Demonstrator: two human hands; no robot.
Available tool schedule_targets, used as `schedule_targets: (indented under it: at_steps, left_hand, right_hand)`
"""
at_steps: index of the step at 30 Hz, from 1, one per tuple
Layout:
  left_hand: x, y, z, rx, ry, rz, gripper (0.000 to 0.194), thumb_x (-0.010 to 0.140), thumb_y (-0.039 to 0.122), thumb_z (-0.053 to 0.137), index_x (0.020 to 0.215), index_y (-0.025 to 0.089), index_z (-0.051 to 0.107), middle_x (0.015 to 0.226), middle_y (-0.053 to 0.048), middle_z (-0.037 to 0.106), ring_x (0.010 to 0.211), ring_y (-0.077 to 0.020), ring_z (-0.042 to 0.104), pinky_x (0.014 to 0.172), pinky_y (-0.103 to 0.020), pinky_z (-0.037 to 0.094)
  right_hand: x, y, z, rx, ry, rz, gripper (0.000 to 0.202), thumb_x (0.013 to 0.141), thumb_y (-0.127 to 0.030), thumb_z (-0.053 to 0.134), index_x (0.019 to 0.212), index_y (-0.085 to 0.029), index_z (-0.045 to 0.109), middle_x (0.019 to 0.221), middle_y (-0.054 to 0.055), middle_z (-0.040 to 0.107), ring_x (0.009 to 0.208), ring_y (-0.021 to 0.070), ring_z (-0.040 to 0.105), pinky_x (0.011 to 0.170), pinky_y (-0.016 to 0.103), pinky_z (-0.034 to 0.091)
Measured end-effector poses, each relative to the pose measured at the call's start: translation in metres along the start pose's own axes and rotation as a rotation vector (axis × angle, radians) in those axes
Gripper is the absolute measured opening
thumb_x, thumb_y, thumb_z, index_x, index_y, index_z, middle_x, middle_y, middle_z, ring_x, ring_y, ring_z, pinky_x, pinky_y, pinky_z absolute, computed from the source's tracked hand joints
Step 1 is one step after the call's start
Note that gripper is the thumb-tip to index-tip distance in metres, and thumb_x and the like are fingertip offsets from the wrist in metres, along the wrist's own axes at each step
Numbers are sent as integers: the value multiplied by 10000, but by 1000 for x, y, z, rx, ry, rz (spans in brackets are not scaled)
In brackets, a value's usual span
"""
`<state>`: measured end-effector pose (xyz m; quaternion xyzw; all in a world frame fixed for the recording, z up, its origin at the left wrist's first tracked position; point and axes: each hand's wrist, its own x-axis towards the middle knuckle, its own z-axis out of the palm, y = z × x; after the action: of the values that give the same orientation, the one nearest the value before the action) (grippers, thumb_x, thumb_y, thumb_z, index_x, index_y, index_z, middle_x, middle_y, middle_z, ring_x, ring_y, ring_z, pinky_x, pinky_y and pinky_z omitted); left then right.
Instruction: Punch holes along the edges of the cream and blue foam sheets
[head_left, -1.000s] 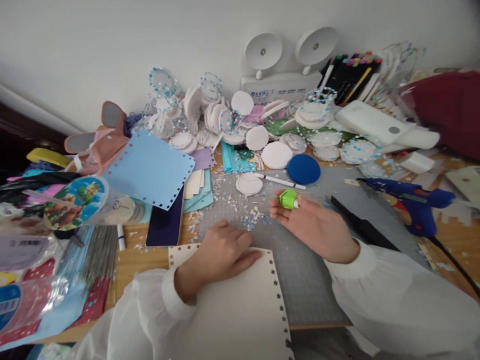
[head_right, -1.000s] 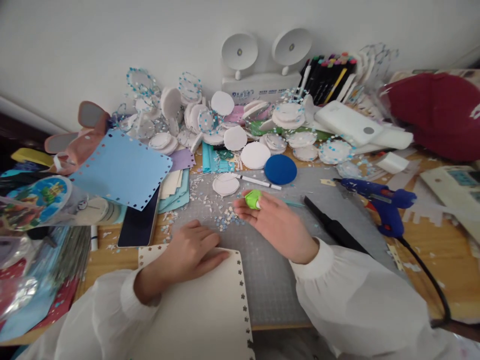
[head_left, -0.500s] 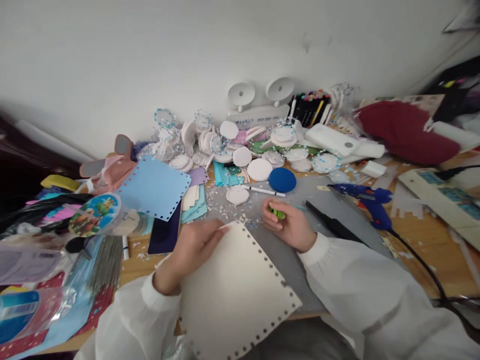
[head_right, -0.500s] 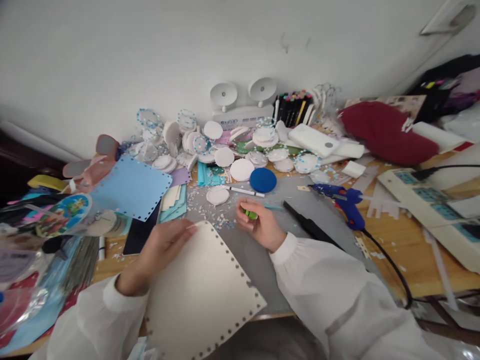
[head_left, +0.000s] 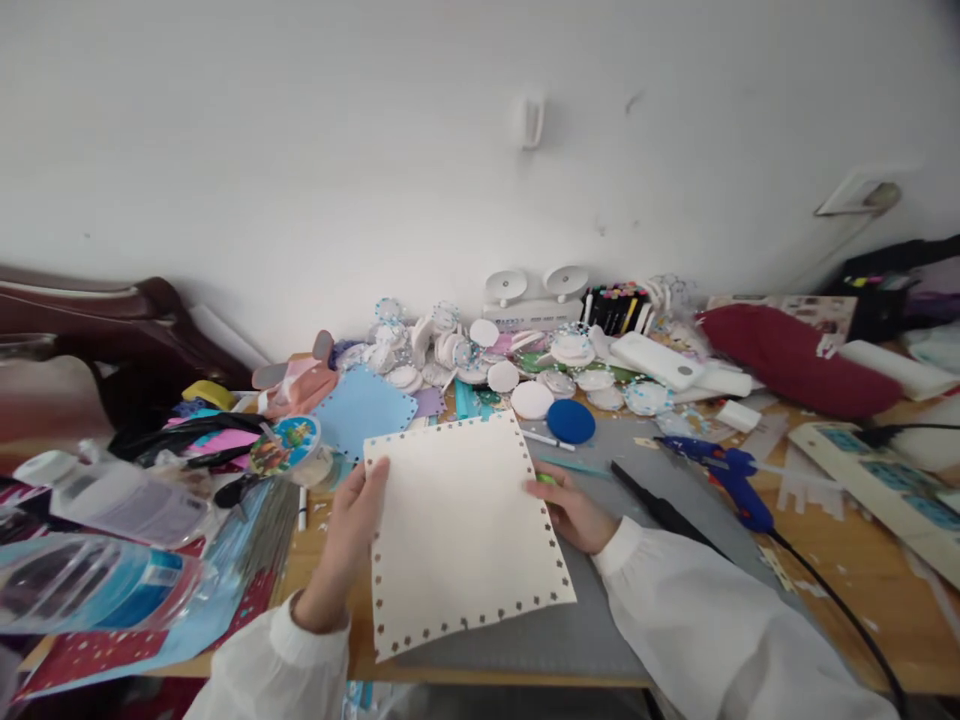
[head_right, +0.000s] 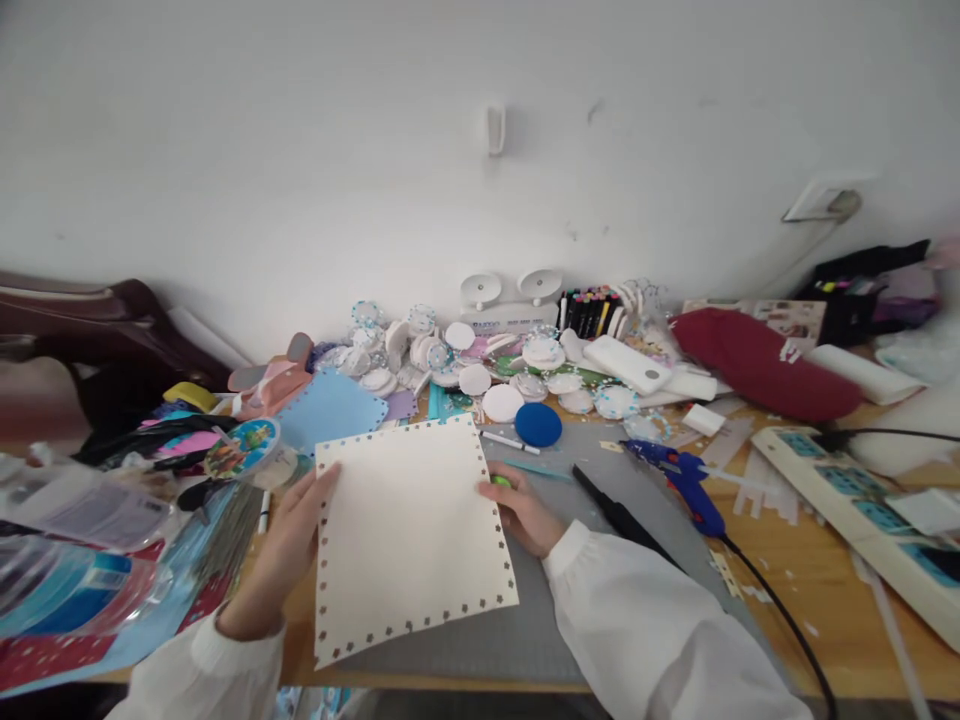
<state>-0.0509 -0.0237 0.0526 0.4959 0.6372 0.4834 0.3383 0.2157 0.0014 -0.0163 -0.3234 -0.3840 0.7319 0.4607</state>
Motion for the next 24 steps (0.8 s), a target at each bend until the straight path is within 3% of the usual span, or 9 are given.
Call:
schedule_targets:
  at_steps: [4, 6, 8, 11, 14, 17, 24]
  left_hand:
    - [-4, -4, -17, -217, -415, -264, 365, 743, 495, 668, 872, 155, 638, 788, -54, 679, 678, -174, 608, 655, -280, 498]
    - [-4, -4, -24, -197, -505, -280, 367, 721, 476, 701, 876, 145, 670, 827, -66, 697, 726, -182, 617, 671, -268, 492]
    - [-1, -1, -28, -200, -455, -257, 373, 707, 479, 713, 872, 146, 682, 824, -59, 700, 723, -176, 611, 636, -245, 476]
    - [5, 7, -26, -252, -274, -275, 390, 663, 508, 732, 814, 154, 667, 697, -14, 665, 618, -145, 576, 549, -211, 438]
    - [15, 12, -19, -273, -128, -293, 413, 617, 520, 753, 782, 157, 645, 589, 28, 603, 520, -106, 518, 485, -181, 390]
    - [24, 12, -15, -300, -91, -281, 472, 596, 516, 768, 881, 158, 651, 637, 20, 634, 529, -106, 532, 484, -178, 395]
    - [15, 13, -18, -353, -29, -317, 524, 599, 511, 776, 960, 153, 649, 692, -13, 690, 540, -141, 597, 479, -195, 436]
  right_hand:
    - [2, -1, -2, 96, 67, -4, 298, 690, -311, 761, 953, -211, 665, 785, 8, 707, 633, 163, 640, 614, 277, 488]
    - [4, 0, -4, 133, 99, -9, 276, 700, -332, 752, 940, -220, 674, 799, 6, 709, 659, 160, 641, 629, 269, 486]
    - [6, 3, -6, 159, 124, -1, 249, 712, -348, 743, 922, -227, 685, 794, 2, 705, 667, 149, 632, 608, 246, 474]
    - [8, 6, -6, 177, 134, 31, 223, 715, -340, 748, 900, -226, 696, 746, -4, 675, 611, 120, 587, 530, 213, 429]
    - [8, 8, -5, 182, 113, 55, 198, 718, -335, 751, 860, -212, 689, 653, -20, 593, 492, 73, 464, 456, 192, 354]
    - [7, 8, -3, 178, 118, 55, 179, 732, -326, 744, 838, -203, 671, 659, -19, 546, 480, 63, 398, 452, 198, 334]
    - [5, 7, 1, 135, 200, 0, 164, 794, -379, 689, 825, -229, 631, 753, -8, 530, 652, 114, 471, 579, 222, 400]
